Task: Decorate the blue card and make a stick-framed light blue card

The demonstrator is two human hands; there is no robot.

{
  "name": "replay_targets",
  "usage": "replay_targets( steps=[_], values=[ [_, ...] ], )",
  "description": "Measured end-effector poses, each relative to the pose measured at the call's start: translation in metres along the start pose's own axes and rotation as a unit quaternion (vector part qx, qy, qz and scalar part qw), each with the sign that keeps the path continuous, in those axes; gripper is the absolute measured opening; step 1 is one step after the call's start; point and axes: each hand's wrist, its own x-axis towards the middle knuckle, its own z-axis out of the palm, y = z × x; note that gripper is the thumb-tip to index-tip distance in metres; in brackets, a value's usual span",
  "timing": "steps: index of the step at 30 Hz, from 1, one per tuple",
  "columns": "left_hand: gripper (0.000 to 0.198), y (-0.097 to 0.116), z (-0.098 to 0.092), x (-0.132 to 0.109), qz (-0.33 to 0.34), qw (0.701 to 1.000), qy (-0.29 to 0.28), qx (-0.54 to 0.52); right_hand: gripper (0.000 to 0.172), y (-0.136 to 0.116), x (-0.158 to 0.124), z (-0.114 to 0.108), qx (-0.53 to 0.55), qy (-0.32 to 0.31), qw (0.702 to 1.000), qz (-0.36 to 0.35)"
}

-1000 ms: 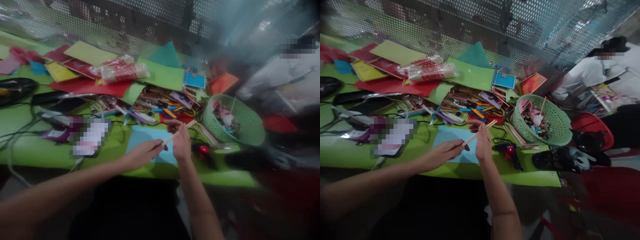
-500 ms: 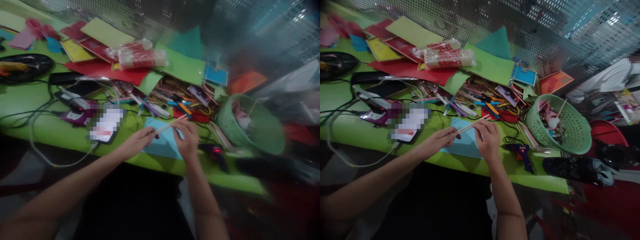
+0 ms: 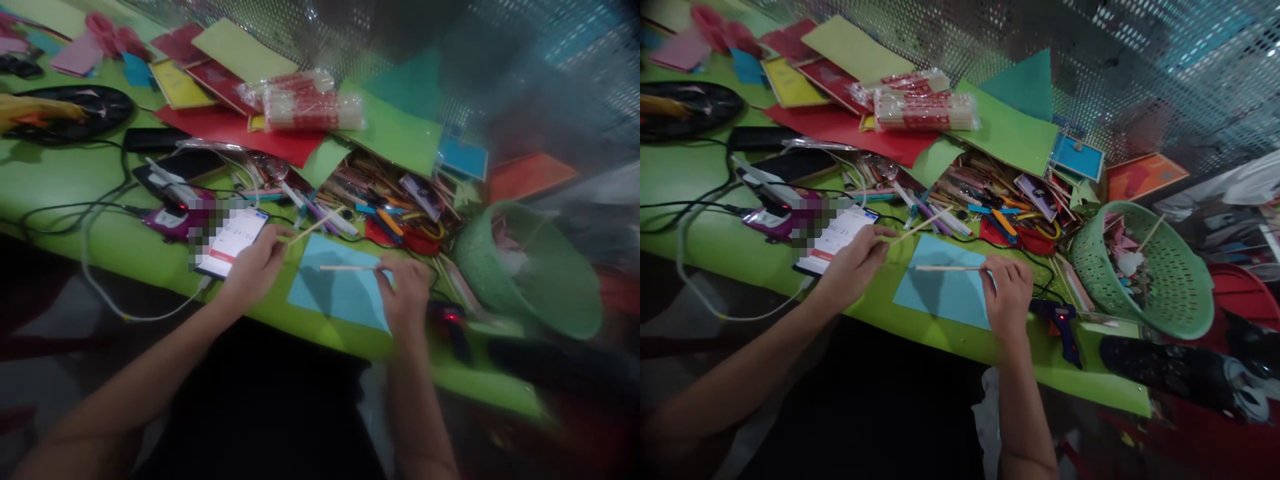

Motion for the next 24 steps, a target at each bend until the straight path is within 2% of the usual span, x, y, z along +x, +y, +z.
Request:
replay_targets(
  steps=[3,6,12,14,18,21,24],
  values=[
    [0.043,-0.001,0.000,0.003,-0.018,0.993,0.028,0.113,0.016,0.004,-0.012,0.001,0.062,-0.094,0.994,-0.016],
    [0.051,-0.003,0.010,0.005,-0.004,0.986,0.044,0.162,0.021,0.005,-0.026,0.004,0.039,-0.170,0.984,-0.036],
    [0.048,-0.007,0.024,0.002,0.132,0.955,0.113,0.240,0.026,0.006,-0.049,0.004,0.002,-0.217,0.973,-0.083],
    [0.044,-0.006,0.025,-0.005,0.179,0.954,0.090,0.224,0.025,0.004,-0.055,-0.001,0.010,-0.226,0.972,-0.068],
    [0.039,-0.007,0.028,-0.022,0.256,0.945,-0.014,0.202,0.023,-0.001,-0.064,-0.013,0.024,-0.235,0.971,-0.043],
    [0.040,-0.011,0.032,-0.030,0.276,0.937,-0.062,0.203,0.022,-0.003,-0.064,-0.021,0.029,-0.241,0.970,-0.036],
    [0.043,-0.013,0.035,-0.030,0.269,0.936,-0.089,0.207,0.021,-0.003,-0.057,-0.027,0.031,-0.230,0.972,-0.032]
  ],
)
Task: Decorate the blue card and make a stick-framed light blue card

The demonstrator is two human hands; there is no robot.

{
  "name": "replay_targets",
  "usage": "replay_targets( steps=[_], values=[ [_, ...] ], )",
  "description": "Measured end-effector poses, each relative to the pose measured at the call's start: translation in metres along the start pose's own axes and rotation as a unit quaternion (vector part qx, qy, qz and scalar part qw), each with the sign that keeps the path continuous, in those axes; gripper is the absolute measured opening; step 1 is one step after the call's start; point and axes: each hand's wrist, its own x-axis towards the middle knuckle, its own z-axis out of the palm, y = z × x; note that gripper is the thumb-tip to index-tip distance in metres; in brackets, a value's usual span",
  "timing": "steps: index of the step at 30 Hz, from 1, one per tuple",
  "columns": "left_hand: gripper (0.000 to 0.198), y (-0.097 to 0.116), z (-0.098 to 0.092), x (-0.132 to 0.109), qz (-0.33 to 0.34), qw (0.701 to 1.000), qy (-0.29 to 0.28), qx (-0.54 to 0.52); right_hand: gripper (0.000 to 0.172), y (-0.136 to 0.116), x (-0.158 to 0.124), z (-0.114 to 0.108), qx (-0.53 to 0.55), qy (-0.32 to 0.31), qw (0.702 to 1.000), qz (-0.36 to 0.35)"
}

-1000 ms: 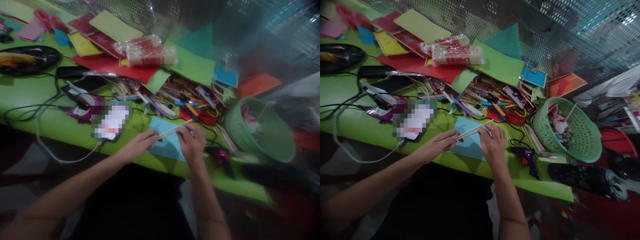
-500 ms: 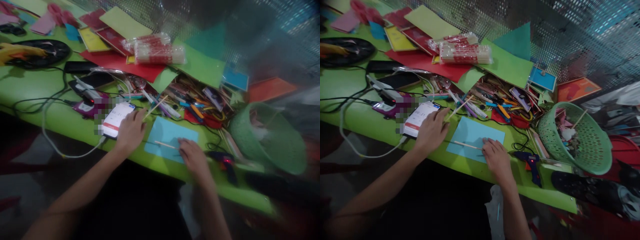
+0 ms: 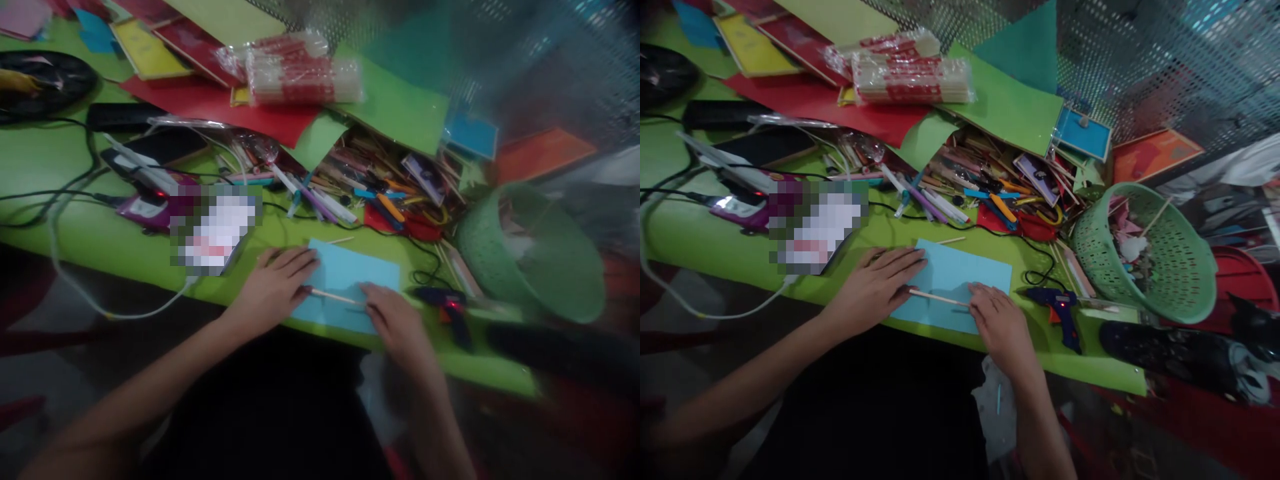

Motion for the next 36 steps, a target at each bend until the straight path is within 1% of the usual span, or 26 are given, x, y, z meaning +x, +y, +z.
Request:
replay_targets(
  steps=[4,6,8,11,14,17,20,25,30,33,36],
  values=[
    [0.040,-0.001,-0.001,0.002,0.001,0.999,-0.030,0.017,0.020,0.003,0.015,-0.011,-0.025,0.053,0.998,0.003],
    [0.040,-0.003,-0.002,0.001,0.005,0.999,-0.033,0.032,0.021,0.006,0.025,-0.013,-0.039,0.060,0.997,0.006],
    [0.044,-0.006,-0.002,-0.001,-0.001,0.999,-0.024,0.038,0.021,0.009,0.035,-0.012,-0.050,0.050,0.997,0.011],
    [0.053,-0.011,-0.002,-0.004,-0.027,0.999,-0.012,0.036,0.022,0.013,0.049,-0.007,-0.062,0.016,0.998,0.027],
    [0.057,-0.016,-0.004,-0.006,-0.049,0.998,-0.004,0.040,0.022,0.015,0.055,-0.003,-0.062,-0.004,0.998,0.024],
    [0.056,-0.019,-0.005,-0.007,-0.053,0.997,0.009,0.048,0.021,0.013,0.052,-0.002,-0.050,-0.004,0.999,0.003],
    [0.053,-0.020,-0.005,-0.007,-0.056,0.997,0.016,0.050,0.022,0.007,0.042,-0.005,-0.049,-0.001,0.999,-0.004],
    [0.055,-0.022,-0.004,-0.009,-0.070,0.996,0.027,0.050,0.020,-0.005,0.022,-0.009,-0.062,-0.005,0.998,0.001],
    [0.057,-0.027,-0.010,-0.013,-0.095,0.993,0.033,0.060,0.018,-0.009,0.006,-0.014,-0.064,-0.025,0.998,0.015],
    [0.058,-0.022,-0.013,-0.015,-0.101,0.991,0.051,0.066,0.017,-0.009,0.002,-0.017,-0.068,-0.029,0.997,0.002],
    [0.051,-0.008,-0.012,-0.018,-0.063,0.993,0.084,0.046,0.017,-0.009,0.004,-0.019,-0.064,-0.027,0.998,0.002]
  ],
)
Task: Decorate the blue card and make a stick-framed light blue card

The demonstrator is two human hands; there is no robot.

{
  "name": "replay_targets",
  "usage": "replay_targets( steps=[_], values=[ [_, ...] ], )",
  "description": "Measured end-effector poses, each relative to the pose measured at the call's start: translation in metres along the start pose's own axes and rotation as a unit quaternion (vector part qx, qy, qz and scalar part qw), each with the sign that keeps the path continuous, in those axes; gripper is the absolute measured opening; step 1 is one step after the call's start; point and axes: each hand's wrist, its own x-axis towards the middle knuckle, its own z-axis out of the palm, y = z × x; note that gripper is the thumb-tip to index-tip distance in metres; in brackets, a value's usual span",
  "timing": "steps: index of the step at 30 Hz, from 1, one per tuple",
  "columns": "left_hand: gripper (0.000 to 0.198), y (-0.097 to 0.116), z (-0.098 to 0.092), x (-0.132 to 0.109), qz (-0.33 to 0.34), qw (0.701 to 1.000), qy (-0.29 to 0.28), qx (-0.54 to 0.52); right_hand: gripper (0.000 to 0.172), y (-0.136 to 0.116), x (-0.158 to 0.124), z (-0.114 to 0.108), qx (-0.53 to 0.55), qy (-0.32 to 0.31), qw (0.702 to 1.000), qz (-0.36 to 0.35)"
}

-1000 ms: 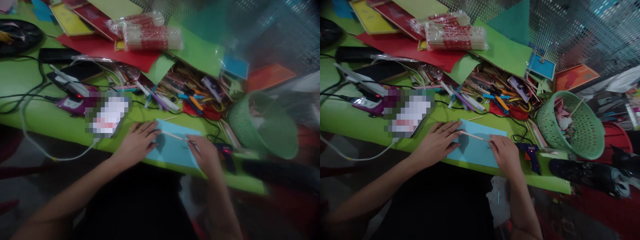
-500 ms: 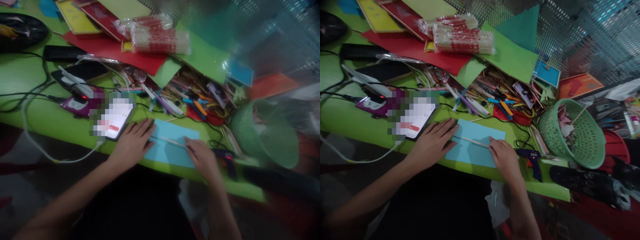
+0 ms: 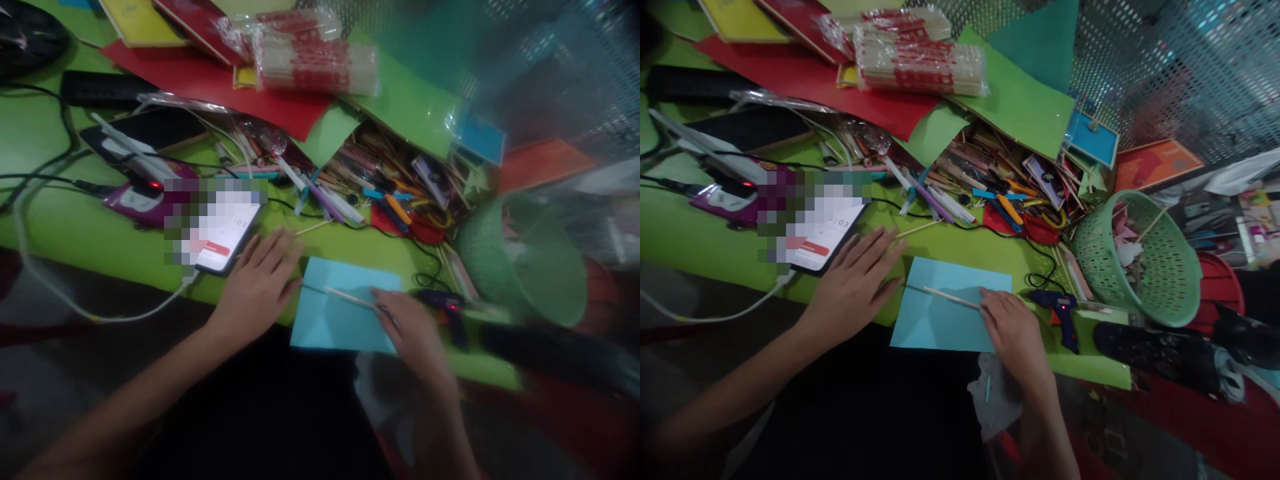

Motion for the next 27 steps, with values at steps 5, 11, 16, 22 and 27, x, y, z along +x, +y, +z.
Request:
replay_targets(
  steps=[5,11,16,22,27],
  values=[
    [0.050,0.019,0.006,-0.009,0.068,0.997,-0.016,-0.037,0.022,-0.002,0.004,-0.001,0.001,0.007,1.000,0.010],
    [0.048,0.014,0.014,0.004,0.076,0.994,-0.075,-0.001,0.025,0.006,0.017,-0.005,-0.028,0.019,0.998,0.049],
    [0.043,0.011,0.019,0.027,0.067,0.994,-0.078,0.033,0.026,0.015,0.051,-0.002,-0.046,0.053,0.997,0.040],
    [0.041,0.010,0.022,0.027,0.072,0.995,-0.057,0.044,0.022,0.021,0.079,0.007,-0.076,0.074,0.994,0.003],
    [0.039,0.010,0.021,0.024,0.069,0.996,-0.051,0.038,0.020,0.030,0.082,0.018,-0.075,0.070,0.995,-0.013]
  ],
)
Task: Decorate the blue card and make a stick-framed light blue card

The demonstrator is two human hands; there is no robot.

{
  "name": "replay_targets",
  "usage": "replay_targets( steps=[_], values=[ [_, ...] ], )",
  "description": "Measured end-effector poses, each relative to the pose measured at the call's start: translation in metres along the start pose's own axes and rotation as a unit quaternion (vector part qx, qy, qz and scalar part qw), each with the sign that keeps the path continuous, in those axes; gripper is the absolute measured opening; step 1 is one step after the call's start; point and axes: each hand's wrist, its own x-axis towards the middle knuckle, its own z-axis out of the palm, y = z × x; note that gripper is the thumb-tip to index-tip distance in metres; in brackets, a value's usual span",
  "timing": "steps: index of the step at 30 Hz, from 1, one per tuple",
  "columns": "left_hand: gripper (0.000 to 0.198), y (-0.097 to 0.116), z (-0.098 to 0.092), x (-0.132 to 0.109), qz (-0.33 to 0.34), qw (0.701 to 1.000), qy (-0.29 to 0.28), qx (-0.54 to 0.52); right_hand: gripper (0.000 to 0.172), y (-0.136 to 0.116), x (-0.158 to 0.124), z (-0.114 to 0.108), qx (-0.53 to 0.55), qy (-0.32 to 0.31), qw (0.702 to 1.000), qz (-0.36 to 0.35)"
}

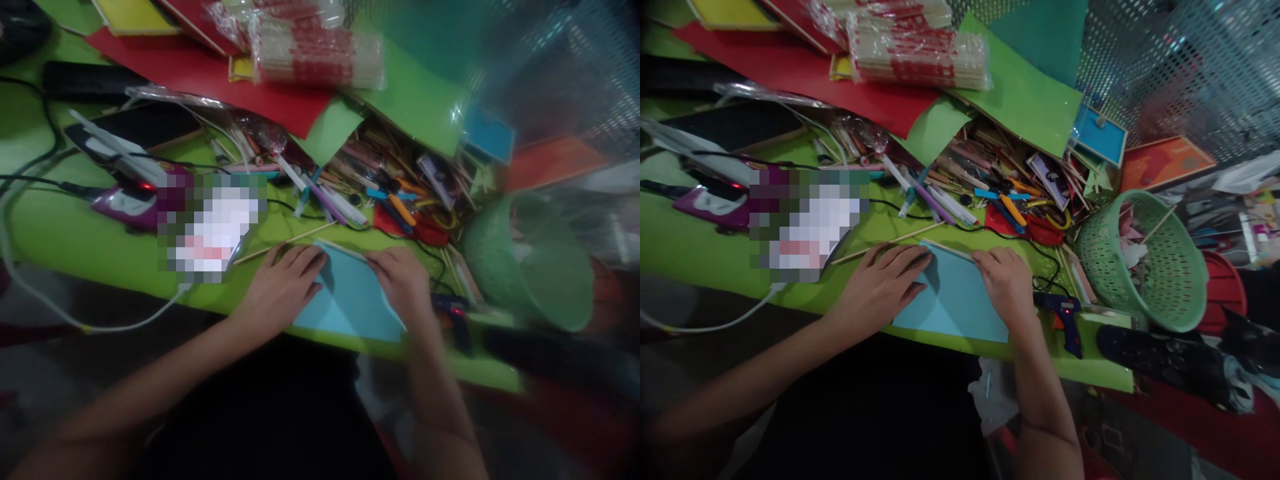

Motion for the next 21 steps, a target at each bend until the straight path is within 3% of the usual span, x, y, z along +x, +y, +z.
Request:
replay_targets(
  steps=[21],
  values=[
    [0.039,-0.0014,-0.0004,0.0009,-0.002,1.000,0.002,0.005,0.019,0.0008,0.0021,0.0111,-0.024,-0.012,1.000,-0.003]
  ],
)
